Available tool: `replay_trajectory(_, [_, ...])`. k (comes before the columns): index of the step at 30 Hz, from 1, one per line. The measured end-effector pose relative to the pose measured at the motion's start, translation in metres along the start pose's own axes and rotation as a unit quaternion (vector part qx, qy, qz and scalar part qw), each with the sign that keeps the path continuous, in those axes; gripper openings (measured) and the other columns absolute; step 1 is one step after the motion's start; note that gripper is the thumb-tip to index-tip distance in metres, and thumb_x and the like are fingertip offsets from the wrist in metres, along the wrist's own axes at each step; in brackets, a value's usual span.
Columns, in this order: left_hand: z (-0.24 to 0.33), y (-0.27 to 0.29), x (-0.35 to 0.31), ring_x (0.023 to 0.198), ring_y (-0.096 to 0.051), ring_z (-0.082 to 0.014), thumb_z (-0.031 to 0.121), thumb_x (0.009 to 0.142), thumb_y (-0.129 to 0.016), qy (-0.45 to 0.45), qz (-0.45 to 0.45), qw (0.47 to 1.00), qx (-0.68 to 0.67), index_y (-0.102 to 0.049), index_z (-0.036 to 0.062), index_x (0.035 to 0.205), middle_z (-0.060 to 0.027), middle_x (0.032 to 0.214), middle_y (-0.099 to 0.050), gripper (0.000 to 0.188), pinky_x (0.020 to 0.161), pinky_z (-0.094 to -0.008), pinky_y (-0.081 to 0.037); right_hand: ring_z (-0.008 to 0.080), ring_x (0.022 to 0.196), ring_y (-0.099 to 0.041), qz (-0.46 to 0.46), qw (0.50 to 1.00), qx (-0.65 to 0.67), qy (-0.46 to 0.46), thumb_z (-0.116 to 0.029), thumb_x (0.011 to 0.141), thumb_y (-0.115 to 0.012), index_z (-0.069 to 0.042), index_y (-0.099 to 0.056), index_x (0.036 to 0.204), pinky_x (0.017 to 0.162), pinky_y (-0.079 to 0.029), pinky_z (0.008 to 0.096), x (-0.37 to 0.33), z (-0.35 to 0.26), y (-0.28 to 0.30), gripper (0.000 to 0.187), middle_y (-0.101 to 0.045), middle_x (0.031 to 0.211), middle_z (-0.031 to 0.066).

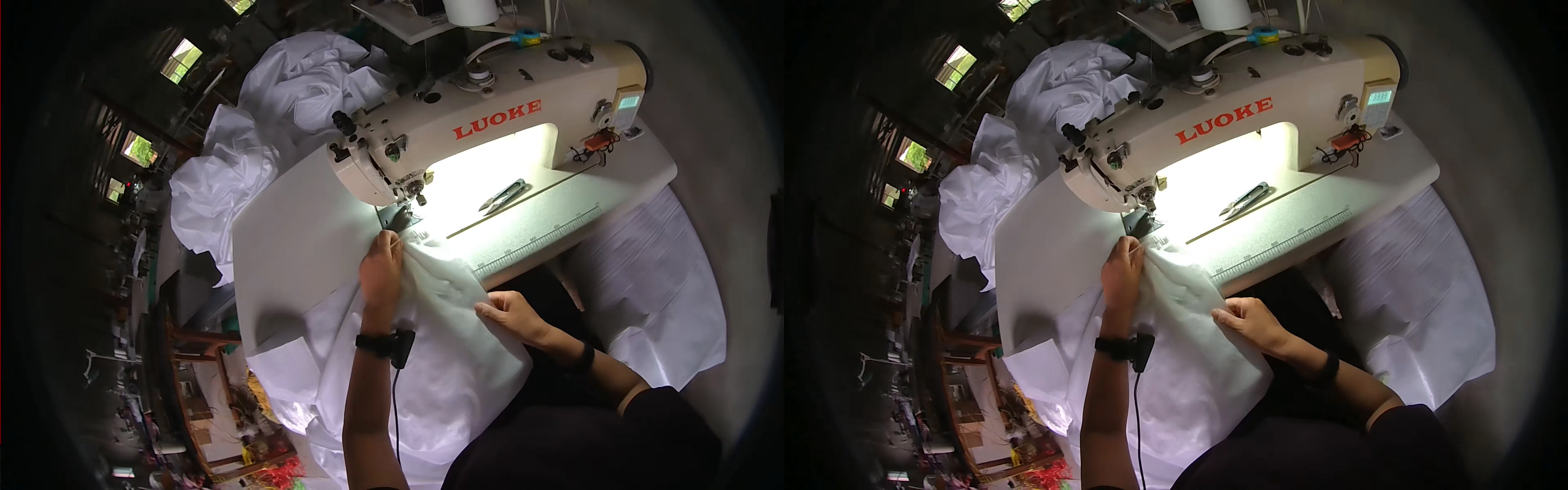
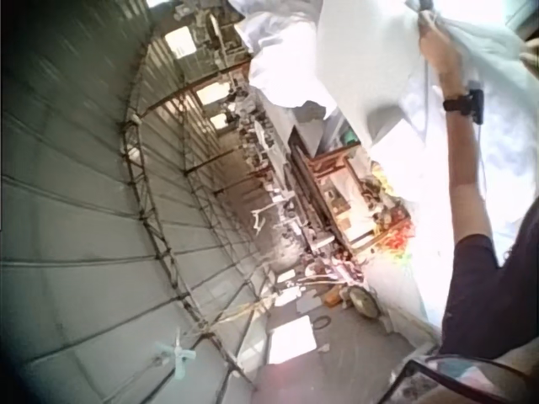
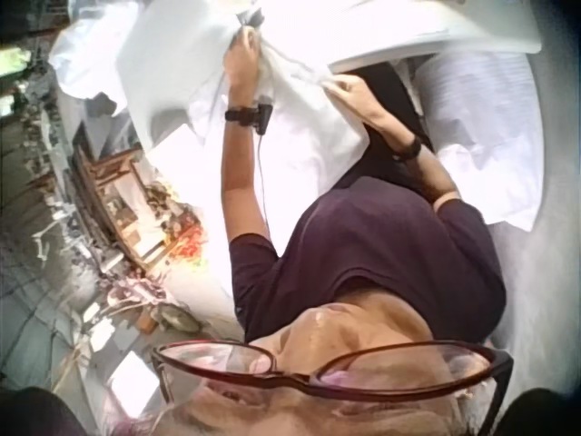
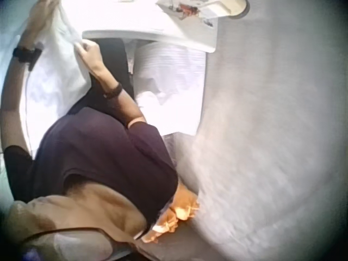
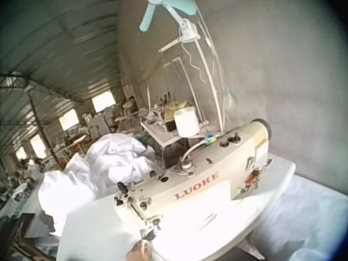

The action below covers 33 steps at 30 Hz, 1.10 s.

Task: The person sews a large white fabric sheet using a sewing machine, guiding the material under the needle by hand. They repeatedly fold the edges, align the fabric, and reposition the bulk of the material on the table.

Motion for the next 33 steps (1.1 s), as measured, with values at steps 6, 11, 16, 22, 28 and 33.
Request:
replay_trajectory(6, [0.038, 0.012, 0.011, 0.088, -0.064, -0.0305, 0.018, 0.089, -0.067, -0.158, 0.038, 0.986, 0.023, -0.066, 0.0072, 0.095, -0.0069, 0.096, -0.066, 0.013, 0.074, -0.0394, -0.050, 0.0108, 0.060, -0.056, 0.056, 0.995, -0.072, 0.039, -0.022, 0.093, -0.068, 0.002, -0.063, 0.098, 0.058, -0.047, 0.0285, 0.003, -0.008, -0.001, 0.026, -0.061, 0.066, 0.0065])
replay_trajectory(11, [0.072, 0.000, 0.025, 0.093, -0.060, -0.0255, 0.010, 0.084, -0.067, -0.175, -0.093, 0.979, 0.048, -0.070, 0.0049, 0.097, -0.0046, 0.102, -0.066, 0.014, 0.086, -0.0396, -0.048, 0.0292, 0.066, -0.068, 0.128, 0.956, -0.199, 0.171, -0.013, 0.092, -0.062, -0.001, -0.048, 0.136, 0.060, -0.052, 0.0375, -0.013, -0.050, 0.004, 0.048, -0.064, 0.072, 0.0181])
replay_trajectory(16, [0.084, -0.007, 0.032, 0.097, -0.062, -0.0248, 0.008, 0.085, -0.065, -0.244, -0.091, 0.965, 0.031, -0.070, 0.0048, 0.099, -0.0056, 0.109, -0.067, 0.015, 0.087, -0.0373, -0.050, 0.0259, 0.053, -0.063, 0.128, 0.871, -0.407, 0.244, -0.009, 0.091, -0.057, -0.002, -0.044, 0.143, 0.050, -0.050, 0.0370, -0.020, -0.070, -0.016, 0.054, -0.063, 0.068, 0.0108])
replay_trajectory(22, [0.078, -0.017, 0.027, 0.100, -0.066, -0.0228, 0.006, 0.084, -0.061, -0.306, -0.106, 0.946, 0.024, -0.067, 0.0073, 0.107, -0.0061, 0.112, -0.067, 0.023, 0.080, -0.0340, -0.057, 0.0197, 0.049, -0.060, 0.106, 0.814, -0.526, 0.223, -0.006, 0.086, -0.055, -0.002, -0.042, 0.146, 0.044, -0.047, 0.0330, -0.018, -0.068, -0.027, 0.062, -0.060, 0.065, 0.0042])
replay_trajectory(28, [0.072, -0.009, 0.022, 0.103, -0.066, -0.0257, 0.004, 0.084, -0.059, -0.297, -0.112, 0.948, 0.008, -0.070, 0.0033, 0.104, -0.0083, 0.107, -0.069, 0.023, 0.088, -0.0349, -0.055, 0.0235, 0.052, -0.061, 0.108, 0.778, -0.590, 0.185, -0.005, 0.089, -0.057, -0.003, -0.049, 0.140, 0.047, -0.049, 0.0355, -0.014, -0.071, -0.031, 0.052, -0.060, 0.068, 0.0076])
replay_trajectory(33, [0.083, -0.010, 0.022, 0.106, -0.065, -0.0238, 0.002, 0.084, -0.057, -0.320, -0.114, 0.940, 0.041, -0.071, 0.0026, 0.102, -0.0079, 0.109, -0.070, 0.022, 0.094, -0.0336, -0.052, 0.0246, 0.059, -0.066, 0.170, 0.827, -0.473, 0.252, -0.012, 0.093, -0.055, -0.006, -0.063, 0.121, 0.053, -0.054, 0.0361, -0.007, -0.088, -0.016, 0.030, -0.063, 0.069, 0.0092])
Point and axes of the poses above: each hand's wrist, its own x-axis towards the middle knuckle, its own y-axis out of the back of the hand, z = x × y, the point moved 9 cm from there along x, towards the middle knuckle
